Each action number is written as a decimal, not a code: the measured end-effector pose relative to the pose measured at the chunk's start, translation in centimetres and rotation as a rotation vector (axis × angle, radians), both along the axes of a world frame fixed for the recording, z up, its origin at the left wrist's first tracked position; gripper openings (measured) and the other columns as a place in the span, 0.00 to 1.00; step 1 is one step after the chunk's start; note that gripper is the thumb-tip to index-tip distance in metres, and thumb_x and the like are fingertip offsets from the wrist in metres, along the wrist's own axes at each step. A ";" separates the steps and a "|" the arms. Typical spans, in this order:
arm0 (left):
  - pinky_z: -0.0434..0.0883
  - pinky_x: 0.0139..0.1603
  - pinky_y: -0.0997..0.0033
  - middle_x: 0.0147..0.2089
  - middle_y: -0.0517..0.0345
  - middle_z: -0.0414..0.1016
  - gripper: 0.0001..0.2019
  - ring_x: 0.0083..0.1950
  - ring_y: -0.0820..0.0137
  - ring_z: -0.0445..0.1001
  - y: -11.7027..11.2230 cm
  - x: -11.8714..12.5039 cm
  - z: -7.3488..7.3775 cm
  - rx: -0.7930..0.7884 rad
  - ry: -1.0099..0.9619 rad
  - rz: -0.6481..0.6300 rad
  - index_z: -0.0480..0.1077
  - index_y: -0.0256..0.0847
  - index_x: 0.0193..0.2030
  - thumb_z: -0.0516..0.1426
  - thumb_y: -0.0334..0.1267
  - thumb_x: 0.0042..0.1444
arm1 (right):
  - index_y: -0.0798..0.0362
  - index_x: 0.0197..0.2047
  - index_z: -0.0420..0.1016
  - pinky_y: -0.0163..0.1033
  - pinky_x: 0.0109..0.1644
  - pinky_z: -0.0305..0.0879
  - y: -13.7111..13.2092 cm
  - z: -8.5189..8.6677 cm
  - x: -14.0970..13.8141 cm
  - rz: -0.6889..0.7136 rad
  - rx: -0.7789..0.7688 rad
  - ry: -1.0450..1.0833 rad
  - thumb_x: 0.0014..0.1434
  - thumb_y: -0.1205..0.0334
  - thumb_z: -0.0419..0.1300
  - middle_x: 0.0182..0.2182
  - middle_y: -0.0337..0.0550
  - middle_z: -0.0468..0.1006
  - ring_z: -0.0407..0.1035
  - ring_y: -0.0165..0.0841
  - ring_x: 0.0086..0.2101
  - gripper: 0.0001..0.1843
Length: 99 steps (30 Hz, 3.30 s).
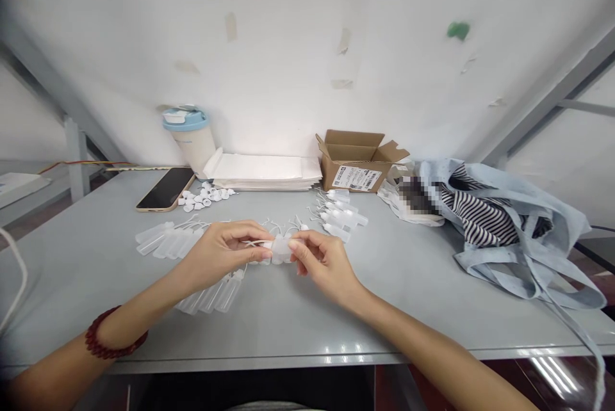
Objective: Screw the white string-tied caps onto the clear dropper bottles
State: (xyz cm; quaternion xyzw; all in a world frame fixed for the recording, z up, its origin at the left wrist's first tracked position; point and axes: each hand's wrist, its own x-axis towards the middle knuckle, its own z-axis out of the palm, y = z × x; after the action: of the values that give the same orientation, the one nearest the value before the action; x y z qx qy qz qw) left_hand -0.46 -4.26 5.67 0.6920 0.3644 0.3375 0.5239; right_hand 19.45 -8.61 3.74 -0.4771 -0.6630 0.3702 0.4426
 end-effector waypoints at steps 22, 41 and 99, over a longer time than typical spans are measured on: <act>0.72 0.37 0.74 0.33 0.58 0.75 0.04 0.35 0.71 0.73 -0.4 0.2 -1.2 0.166 0.050 0.016 0.72 0.38 0.31 0.62 0.35 0.50 | 0.55 0.33 0.73 0.33 0.25 0.62 0.2 0.0 0.2 0.029 -0.078 0.095 0.62 0.55 0.54 0.21 0.36 0.71 0.65 0.26 0.19 0.14; 0.70 0.34 0.72 0.33 0.54 0.75 0.03 0.33 0.70 0.72 -0.5 0.4 -2.3 0.654 0.078 0.021 0.73 0.38 0.36 0.58 0.33 0.58 | 0.55 0.28 0.69 0.33 0.25 0.63 0.4 0.0 0.1 0.035 -0.127 0.085 0.64 0.51 0.52 0.18 0.34 0.69 0.65 0.26 0.18 0.19; 0.69 0.48 0.63 0.43 0.49 0.73 0.06 0.48 0.63 0.69 -0.6 0.5 -1.8 0.892 0.246 0.003 0.68 0.39 0.45 0.55 0.36 0.62 | 0.54 0.23 0.66 0.35 0.27 0.58 0.3 0.9 0.3 0.052 -0.140 0.037 0.62 0.46 0.52 0.18 0.35 0.66 0.59 0.27 0.20 0.23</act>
State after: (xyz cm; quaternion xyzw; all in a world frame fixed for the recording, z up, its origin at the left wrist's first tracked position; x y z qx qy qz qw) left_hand 0.02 -4.91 3.82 0.8842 0.2438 0.3775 0.1273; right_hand 19.78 -8.35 4.67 -0.4826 -0.6395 0.4355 0.4105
